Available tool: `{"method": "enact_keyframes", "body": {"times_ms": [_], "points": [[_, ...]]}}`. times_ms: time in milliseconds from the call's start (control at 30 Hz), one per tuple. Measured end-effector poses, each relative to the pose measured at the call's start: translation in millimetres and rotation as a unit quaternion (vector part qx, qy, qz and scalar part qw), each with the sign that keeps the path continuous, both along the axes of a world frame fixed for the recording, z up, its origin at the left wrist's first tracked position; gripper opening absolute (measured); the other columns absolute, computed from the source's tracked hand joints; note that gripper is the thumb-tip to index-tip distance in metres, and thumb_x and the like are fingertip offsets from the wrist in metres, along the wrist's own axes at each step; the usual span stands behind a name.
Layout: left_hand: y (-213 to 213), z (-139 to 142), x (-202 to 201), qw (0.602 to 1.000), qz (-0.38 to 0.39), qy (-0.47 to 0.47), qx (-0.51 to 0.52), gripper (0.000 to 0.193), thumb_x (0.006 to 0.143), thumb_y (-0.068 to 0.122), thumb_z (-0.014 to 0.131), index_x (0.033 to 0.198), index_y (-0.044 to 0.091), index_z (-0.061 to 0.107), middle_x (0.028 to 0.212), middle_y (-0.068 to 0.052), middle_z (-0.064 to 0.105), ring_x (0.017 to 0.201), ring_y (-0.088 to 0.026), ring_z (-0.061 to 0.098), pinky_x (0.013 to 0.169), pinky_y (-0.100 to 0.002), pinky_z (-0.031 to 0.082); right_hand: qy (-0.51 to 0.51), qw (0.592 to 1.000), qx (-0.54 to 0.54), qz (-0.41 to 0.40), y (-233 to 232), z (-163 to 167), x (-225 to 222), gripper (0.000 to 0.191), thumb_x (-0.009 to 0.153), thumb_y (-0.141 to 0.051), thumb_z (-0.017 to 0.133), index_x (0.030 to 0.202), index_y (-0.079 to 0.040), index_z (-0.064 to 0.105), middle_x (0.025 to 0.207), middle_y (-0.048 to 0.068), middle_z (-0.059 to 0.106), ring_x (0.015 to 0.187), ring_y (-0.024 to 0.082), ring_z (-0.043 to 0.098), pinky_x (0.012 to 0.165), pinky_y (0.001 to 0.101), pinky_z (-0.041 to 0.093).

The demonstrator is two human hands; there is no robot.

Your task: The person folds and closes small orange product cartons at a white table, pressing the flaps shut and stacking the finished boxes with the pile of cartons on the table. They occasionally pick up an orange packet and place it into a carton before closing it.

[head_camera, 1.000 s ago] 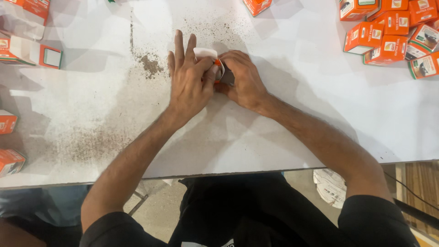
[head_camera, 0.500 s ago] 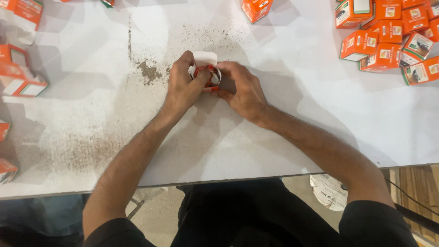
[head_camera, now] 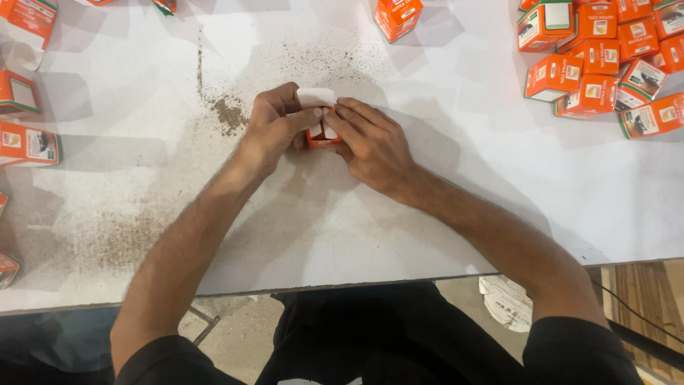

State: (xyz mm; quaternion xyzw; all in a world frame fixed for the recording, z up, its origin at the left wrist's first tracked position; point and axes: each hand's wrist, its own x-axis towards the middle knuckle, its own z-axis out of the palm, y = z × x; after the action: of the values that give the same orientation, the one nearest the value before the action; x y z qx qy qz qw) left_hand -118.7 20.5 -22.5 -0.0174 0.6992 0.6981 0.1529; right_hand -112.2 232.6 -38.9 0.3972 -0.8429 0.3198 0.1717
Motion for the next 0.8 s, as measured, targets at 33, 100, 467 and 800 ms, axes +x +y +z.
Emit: {"method": "enact_keyframes", "body": {"times_ms": [33, 100, 467, 800], "points": [[2.8, -1.9, 0.9, 1.0, 0.001, 0.008, -0.03, 0.011, 0.099, 0.005, 0.065, 0.102, -0.006, 0.065, 0.093, -0.02, 0.068, 0.072, -0.019, 0.061, 0.061, -0.035, 0.05, -0.03, 0.999, -0.019, 0.002, 0.6, -0.4, -0.9, 0.047, 0.084, -0.009, 0.084, 0.123, -0.004, 0.06, 0.122, 0.014, 0.071, 0.119, 0.033, 0.067, 0.1, 0.0453, 0.055], [6.6, -5.3, 7.1, 0.941, 0.021, 0.28, -0.189, 0.012, 0.094, 0.0, 0.067, 0.105, -0.004, 0.067, 0.111, -0.019, 0.07, 0.098, -0.029, 0.067, 0.081, -0.039, 0.056, -0.056, 0.997, -0.043, 0.001, 2.0, -1.5, -2.8, 0.044, 0.082, -0.008, 0.085, 0.118, -0.007, 0.059, 0.12, 0.011, 0.073, 0.115, 0.032, 0.069, 0.098, 0.0454, 0.056], [-5.4, -27.2, 23.1, 0.828, -0.061, 0.462, -0.311, 0.028, 0.089, 0.003, 0.077, 0.116, 0.002, 0.068, 0.14, -0.019, 0.065, 0.136, -0.038, 0.059, 0.113, -0.047, 0.054, -0.129, 0.99, -0.044, -0.024, 4.0, -11.2, -6.8, 0.064, 0.082, -0.011, 0.092, 0.123, -0.009, 0.042, 0.107, 0.01, 0.073, 0.096, 0.032, 0.073, 0.078, 0.0417, 0.059], [-1.4, -35.3, 25.5, 0.862, -0.059, 0.433, -0.256, 0.014, 0.098, 0.009, 0.078, 0.105, 0.005, 0.066, 0.146, -0.019, 0.061, 0.145, -0.039, 0.05, 0.115, -0.046, 0.051, -0.116, 0.992, -0.045, -0.009, 5.8, -9.1, -7.1, 0.063, 0.081, -0.011, 0.09, 0.125, -0.008, 0.045, 0.109, 0.011, 0.072, 0.096, 0.033, 0.073, 0.079, 0.0427, 0.058]]}}
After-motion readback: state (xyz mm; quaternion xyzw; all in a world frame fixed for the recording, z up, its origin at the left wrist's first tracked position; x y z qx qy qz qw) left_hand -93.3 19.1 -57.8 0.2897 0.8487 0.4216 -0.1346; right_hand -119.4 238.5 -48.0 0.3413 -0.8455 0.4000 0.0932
